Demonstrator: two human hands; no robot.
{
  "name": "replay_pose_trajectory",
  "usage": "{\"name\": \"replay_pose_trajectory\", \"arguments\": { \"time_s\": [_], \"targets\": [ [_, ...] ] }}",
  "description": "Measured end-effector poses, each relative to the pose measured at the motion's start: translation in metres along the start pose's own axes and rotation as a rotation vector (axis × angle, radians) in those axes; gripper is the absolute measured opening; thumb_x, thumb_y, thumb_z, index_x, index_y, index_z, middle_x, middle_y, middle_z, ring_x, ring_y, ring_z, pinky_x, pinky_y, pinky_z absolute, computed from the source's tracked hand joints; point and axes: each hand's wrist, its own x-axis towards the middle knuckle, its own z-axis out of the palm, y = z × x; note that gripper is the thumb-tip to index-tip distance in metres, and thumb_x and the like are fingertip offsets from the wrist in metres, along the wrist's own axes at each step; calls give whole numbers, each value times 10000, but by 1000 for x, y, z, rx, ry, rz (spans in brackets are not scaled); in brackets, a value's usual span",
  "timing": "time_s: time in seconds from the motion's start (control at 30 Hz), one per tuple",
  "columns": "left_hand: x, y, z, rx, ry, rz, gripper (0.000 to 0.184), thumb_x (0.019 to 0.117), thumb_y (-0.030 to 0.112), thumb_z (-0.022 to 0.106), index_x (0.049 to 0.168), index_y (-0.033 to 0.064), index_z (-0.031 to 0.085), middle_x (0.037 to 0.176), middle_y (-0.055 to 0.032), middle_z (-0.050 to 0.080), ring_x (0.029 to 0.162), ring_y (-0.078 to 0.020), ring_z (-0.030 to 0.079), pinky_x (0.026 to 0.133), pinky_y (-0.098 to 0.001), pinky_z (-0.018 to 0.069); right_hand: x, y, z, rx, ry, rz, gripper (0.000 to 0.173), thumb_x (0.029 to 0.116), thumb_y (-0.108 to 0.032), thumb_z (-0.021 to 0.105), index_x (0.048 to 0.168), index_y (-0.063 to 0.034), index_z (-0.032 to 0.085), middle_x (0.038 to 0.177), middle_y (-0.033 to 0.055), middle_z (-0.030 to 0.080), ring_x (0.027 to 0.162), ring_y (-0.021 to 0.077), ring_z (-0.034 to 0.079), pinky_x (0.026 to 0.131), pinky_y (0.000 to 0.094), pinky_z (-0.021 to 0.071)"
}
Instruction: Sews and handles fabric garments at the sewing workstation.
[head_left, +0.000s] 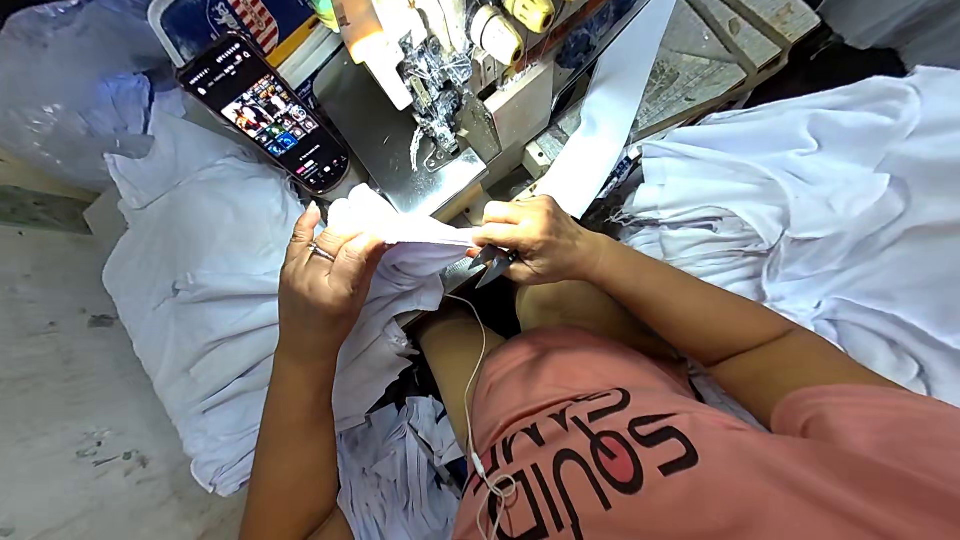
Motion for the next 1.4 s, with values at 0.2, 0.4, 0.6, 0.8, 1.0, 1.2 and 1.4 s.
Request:
{"name": "replay_pose_trajectory", "arguments": {
  "time_s": [0.2,0.4,0.6,0.8,1.0,1.2,1.4],
  "targets": [
    [12,2,-6,-57,-175,-78,190,1024,112,610,1055,-35,727,934,-213,684,933,-347,680,1074,-535,412,1,0,1,33,-2,26,179,887,-100,573,861,7,716,726,103,580,615,192,567,506,310,406],
    [21,-16,-9,-374,-333,-256,212,975,214,625,980,22,715,896,-80,627,864,-135,582,815,-302,451,8,-3,6,260,87,132,117,869,6,639,942,62,710,935,167,724,790,178,687,683,304,562],
    [18,-34,-4,-625,-433,-457,151,940,165,641,955,22,686,910,23,620,844,57,557,794,-114,456,17,-6,11,219,158,227,185,849,0,698,1024,57,687,854,131,713,713,164,660,635,318,535],
    [34,7,-13,-123,-391,-399,348,982,245,616,1220,-2,671,1357,-234,583,1141,-439,603,900,-658,426,28,-13,9,90,118,161,167,815,36,688,981,41,705,830,133,729,697,207,694,592,355,541],
    [36,34,5,-305,-295,-220,242,947,105,653,1151,-20,690,987,-173,718,826,-309,704,718,-478,549,44,-26,0,44,95,51,133,872,31,616,951,36,722,808,135,730,677,206,696,562,347,526],
    [54,13,-1,-407,-163,-344,211,1020,191,593,988,-1,675,862,-64,646,728,-42,563,696,-191,462,37,-8,2,115,255,193,158,868,5,661,1014,63,680,863,147,722,714,148,672,636,289,547],
    [91,-30,-6,-447,89,-382,217,1008,89,547,1109,-95,606,915,-94,627,754,23,532,710,-133,451,-20,15,41,248,327,488,145,943,-88,680,972,48,636,763,44,620,630,-11,525,606,127,464]
  ]
}}
